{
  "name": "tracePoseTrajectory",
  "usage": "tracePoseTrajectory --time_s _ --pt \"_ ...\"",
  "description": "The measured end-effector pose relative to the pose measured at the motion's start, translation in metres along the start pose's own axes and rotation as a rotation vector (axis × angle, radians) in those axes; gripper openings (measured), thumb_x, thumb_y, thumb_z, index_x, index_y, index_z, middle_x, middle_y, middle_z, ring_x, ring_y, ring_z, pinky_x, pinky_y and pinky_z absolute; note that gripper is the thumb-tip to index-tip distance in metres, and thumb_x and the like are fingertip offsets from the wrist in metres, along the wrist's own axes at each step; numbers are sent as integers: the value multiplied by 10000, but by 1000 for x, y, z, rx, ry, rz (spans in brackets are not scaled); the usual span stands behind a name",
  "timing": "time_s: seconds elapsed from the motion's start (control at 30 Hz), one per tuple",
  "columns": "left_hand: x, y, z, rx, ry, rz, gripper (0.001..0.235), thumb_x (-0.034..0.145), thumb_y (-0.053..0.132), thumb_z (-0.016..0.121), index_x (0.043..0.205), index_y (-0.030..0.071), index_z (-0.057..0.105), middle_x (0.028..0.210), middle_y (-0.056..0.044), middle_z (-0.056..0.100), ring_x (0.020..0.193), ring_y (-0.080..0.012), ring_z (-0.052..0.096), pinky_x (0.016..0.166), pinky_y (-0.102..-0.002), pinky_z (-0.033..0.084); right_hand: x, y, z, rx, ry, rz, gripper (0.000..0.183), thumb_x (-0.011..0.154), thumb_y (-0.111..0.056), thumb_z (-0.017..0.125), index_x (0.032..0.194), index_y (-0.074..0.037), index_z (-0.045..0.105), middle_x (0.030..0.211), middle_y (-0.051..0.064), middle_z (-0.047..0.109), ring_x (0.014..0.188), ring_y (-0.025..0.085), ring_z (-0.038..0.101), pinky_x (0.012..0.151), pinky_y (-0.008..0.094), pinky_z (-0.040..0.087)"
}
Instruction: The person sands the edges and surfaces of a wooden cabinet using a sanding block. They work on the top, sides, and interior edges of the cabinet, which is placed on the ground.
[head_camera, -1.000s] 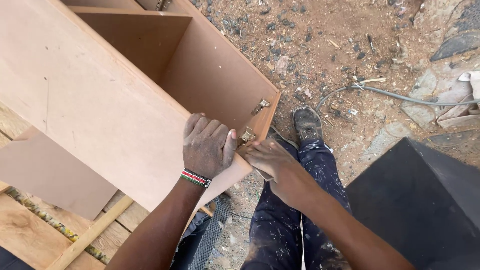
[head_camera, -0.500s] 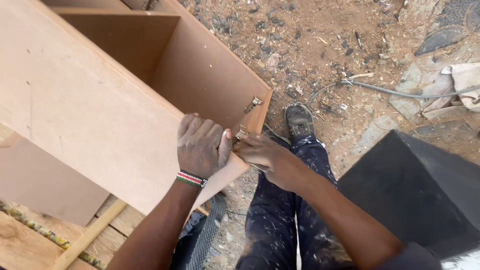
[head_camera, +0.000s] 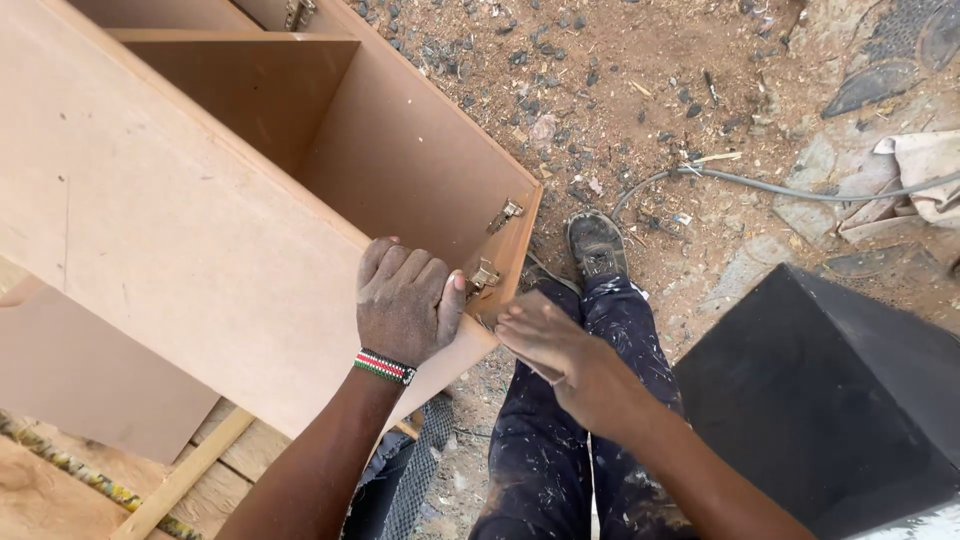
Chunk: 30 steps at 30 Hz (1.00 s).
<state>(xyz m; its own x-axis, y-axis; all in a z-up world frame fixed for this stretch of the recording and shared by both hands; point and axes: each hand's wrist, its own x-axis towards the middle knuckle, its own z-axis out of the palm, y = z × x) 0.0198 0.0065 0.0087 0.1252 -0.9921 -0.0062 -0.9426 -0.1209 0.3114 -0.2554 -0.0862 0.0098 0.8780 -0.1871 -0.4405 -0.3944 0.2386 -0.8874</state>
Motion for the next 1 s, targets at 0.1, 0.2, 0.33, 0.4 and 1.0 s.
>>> tracePoseTrajectory --time_s 0.1,0.2,0.33,0.4,1.0 --pt "1 -2 2 19 -11 -13 532 1200 390 585 722 162 632 740 -88 636 835 -275 722 1183 -515 536 10 47 21 5 234 -99 584 1098 -49 576 1649 -121 757 1700 221 727 1644 477 544 1426 637 351" --pt "-2 2 -4 13 -19 -24 542 1203 378 595 718 142 640 727 -103 637 835 -289 735 1185 -518 540 22 98 26 -64 256 -33 577 1229 -342 451 1747 -165 634 1778 147 660 1699 416 503 1496 568 268" --pt "9 8 -14 25 -33 -22 548 1225 376 523 739 143 618 749 -73 614 804 -294 643 1153 -518 532 -19 22 42 53 286 -64 750 999 161 489 1691 -69 664 1815 230 588 1739 437 441 1482 600 289" --pt "8 8 -12 33 -37 -29 580 1257 373 441 743 145 583 750 -33 583 761 -295 555 1107 -511 548 -12 11 39 113 264 -108 905 926 301 430 1752 -42 570 1850 213 555 1790 359 434 1522 539 245" --pt "-10 -8 4 22 -73 0 570 1244 561 468 883 161 653 830 -104 611 901 -297 716 1239 -521 495 29 1 -16 -72 15 29 697 949 264 572 1531 -49 793 1606 211 782 1644 453 610 1435 646 377"
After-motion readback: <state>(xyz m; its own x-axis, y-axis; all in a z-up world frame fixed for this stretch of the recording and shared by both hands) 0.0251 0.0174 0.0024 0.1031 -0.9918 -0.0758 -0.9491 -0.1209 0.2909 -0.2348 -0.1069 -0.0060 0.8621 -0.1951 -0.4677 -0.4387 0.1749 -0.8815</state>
